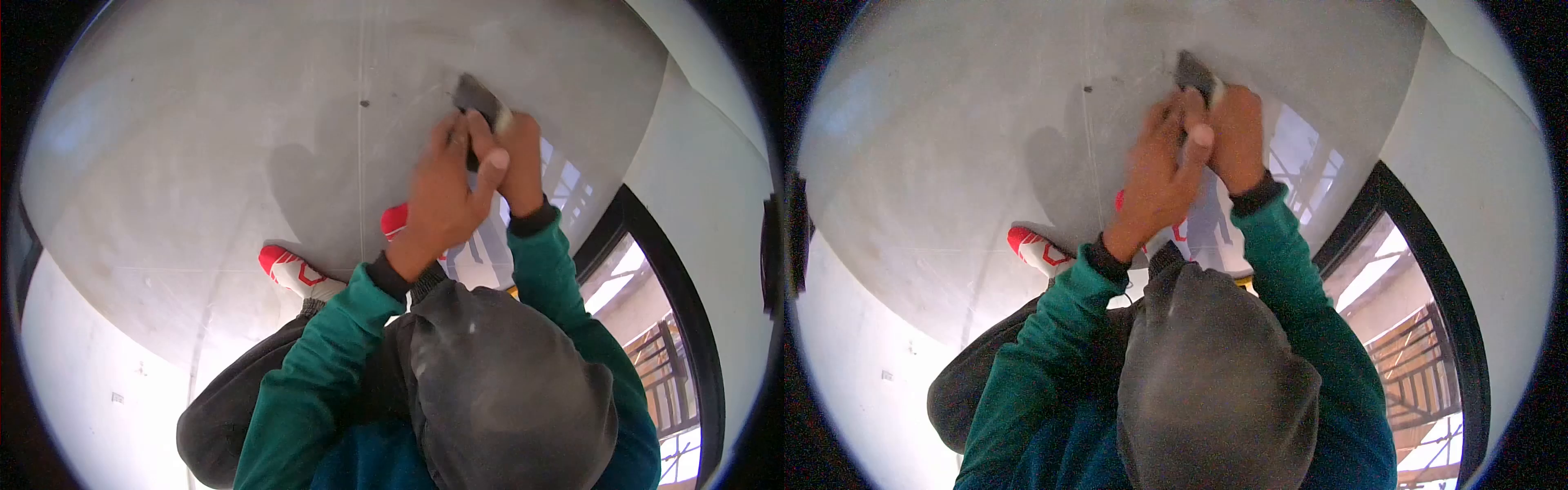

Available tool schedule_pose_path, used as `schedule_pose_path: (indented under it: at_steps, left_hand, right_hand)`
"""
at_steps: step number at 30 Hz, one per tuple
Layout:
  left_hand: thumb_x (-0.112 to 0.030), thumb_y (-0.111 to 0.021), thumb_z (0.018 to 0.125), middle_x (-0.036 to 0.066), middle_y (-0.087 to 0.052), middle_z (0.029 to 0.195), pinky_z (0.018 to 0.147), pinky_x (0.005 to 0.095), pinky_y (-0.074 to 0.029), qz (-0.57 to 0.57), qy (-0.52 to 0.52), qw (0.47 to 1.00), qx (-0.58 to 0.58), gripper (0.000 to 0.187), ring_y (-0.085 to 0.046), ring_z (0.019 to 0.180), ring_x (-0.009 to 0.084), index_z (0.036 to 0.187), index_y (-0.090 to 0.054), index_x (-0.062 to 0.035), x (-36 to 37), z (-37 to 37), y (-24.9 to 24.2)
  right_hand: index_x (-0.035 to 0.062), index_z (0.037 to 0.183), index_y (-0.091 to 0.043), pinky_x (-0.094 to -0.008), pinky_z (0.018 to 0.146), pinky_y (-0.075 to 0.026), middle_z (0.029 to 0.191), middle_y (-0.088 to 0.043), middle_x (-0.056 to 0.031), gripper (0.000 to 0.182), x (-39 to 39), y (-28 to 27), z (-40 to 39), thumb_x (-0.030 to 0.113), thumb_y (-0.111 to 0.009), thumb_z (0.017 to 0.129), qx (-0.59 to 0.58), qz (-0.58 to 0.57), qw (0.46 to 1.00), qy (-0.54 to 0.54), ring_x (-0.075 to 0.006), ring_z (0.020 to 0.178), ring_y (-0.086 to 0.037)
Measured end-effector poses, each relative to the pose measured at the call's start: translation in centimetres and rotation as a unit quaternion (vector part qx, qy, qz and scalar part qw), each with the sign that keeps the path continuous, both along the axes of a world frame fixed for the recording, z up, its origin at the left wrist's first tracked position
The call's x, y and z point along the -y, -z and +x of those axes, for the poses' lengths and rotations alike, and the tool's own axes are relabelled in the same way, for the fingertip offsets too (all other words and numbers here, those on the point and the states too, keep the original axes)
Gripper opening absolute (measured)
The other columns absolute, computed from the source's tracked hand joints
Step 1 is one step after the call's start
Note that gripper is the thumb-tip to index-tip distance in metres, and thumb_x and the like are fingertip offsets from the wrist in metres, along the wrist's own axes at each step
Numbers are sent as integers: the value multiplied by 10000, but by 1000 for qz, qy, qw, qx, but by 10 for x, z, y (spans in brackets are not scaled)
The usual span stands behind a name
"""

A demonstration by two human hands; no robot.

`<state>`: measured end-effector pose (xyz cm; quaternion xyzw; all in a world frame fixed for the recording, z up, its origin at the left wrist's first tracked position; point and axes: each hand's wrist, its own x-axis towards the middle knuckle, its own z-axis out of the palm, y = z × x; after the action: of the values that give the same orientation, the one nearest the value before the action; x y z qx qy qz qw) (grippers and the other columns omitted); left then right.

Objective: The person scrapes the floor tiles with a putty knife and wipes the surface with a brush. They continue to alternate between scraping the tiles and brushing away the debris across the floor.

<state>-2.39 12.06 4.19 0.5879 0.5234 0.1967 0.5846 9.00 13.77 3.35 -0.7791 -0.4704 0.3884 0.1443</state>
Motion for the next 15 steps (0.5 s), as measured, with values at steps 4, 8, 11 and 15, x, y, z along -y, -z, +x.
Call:
schedule_pose_path:
  at_steps: [4, 8, 11, 15]
  left_hand:
    - [-482, -359, 877, 275, -409, 1217, 888, 426, -383, 37, 8, 999, -37, 631, -456, 1063, 434, 1215, -415, 47, -8, -7, -2]
    - [-480, -460, 836, 288, -429, 1161, 816, 423, -426, 24, -1, 1000, -14, 658, -502, 992, 406, 1136, -452, 105, -7, -8, 0]
    - [-482, -417, 853, 271, -434, 1171, 845, 426, -412, -15, 29, 999, -5, 637, -482, 1031, 408, 1183, -431, 63, -8, -10, -5]
    - [-453, -357, 891, 247, -452, 1169, 880, 416, -392, -8, 23, 1000, -19, 575, -480, 1042, 391, 1232, -417, 6, -7, -10, -5]
  right_hand:
    - [-2, 755, -587, -441, 555, -442, 680, -589, -221, 252, 12, 20, 5, 244, -532, 765, 91, 24, 994, -45, -399, 606, -563]
    - [1, 704, -553, -453, 540, -422, 684, -569, -237, 283, 2, -3, 0, 270, -520, 782, -10, 6, 999, -40, -402, 602, -550]
    - [-9, 695, -547, -453, 540, -419, 649, -569, -215, 288, 7, 12, 10, 252, -496, 804, 59, 56, 989, -120, -397, 591, -548]
    - [-1, 695, -555, -452, 555, -418, 639, -562, -208, 309, 7, 0, -3, 276, -489, 817, -16, 14, 1000, 21, -388, 597, -539]
